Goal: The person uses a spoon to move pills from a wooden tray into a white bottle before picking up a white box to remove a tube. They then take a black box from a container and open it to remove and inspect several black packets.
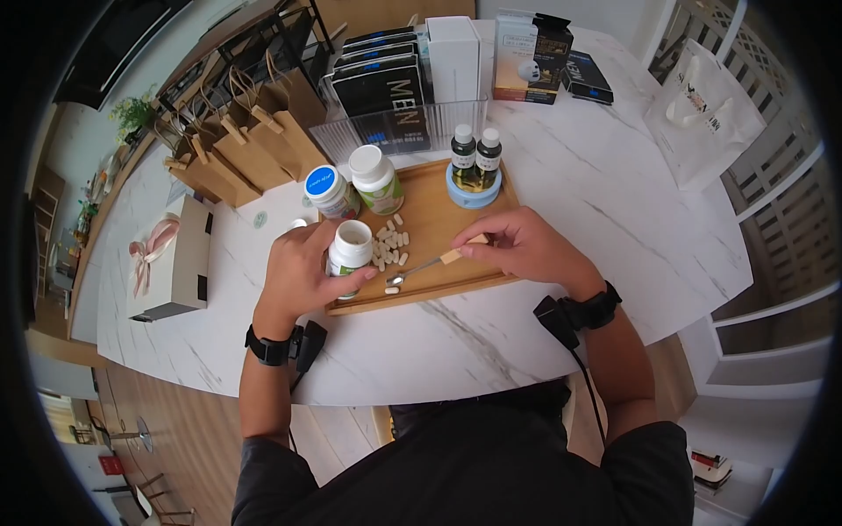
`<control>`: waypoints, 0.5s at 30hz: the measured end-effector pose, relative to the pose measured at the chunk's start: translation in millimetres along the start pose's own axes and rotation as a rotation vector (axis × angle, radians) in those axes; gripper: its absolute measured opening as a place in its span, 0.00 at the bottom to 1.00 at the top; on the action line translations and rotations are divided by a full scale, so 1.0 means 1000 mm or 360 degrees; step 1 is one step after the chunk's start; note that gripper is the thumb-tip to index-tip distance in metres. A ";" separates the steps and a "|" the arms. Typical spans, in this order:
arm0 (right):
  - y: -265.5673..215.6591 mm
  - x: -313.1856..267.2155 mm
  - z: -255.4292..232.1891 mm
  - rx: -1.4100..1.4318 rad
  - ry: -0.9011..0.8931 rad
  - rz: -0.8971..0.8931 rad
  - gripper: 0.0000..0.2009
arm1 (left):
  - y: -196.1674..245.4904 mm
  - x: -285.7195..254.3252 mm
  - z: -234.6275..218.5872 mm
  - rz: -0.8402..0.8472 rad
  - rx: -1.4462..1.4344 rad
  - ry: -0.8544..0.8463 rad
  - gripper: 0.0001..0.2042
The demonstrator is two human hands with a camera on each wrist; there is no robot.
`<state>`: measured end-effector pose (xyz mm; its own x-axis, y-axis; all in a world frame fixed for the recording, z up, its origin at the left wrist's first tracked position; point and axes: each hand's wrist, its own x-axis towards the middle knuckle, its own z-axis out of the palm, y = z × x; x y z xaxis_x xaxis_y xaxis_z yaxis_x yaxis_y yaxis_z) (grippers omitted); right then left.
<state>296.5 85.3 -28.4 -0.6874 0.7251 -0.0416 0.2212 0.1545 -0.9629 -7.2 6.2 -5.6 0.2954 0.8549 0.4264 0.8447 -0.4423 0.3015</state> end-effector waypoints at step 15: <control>-0.009 0.000 -0.008 0.0330 0.0191 0.0055 0.09 | -0.001 -0.001 0.000 -0.0029 -0.0024 -0.0012 0.27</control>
<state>300.2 88.8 -18.0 -0.5919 0.8041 -0.0556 0.0878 -0.0043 -0.9961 -8.2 6.4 -6.5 0.2834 0.8649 0.4143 0.8431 -0.4306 0.3221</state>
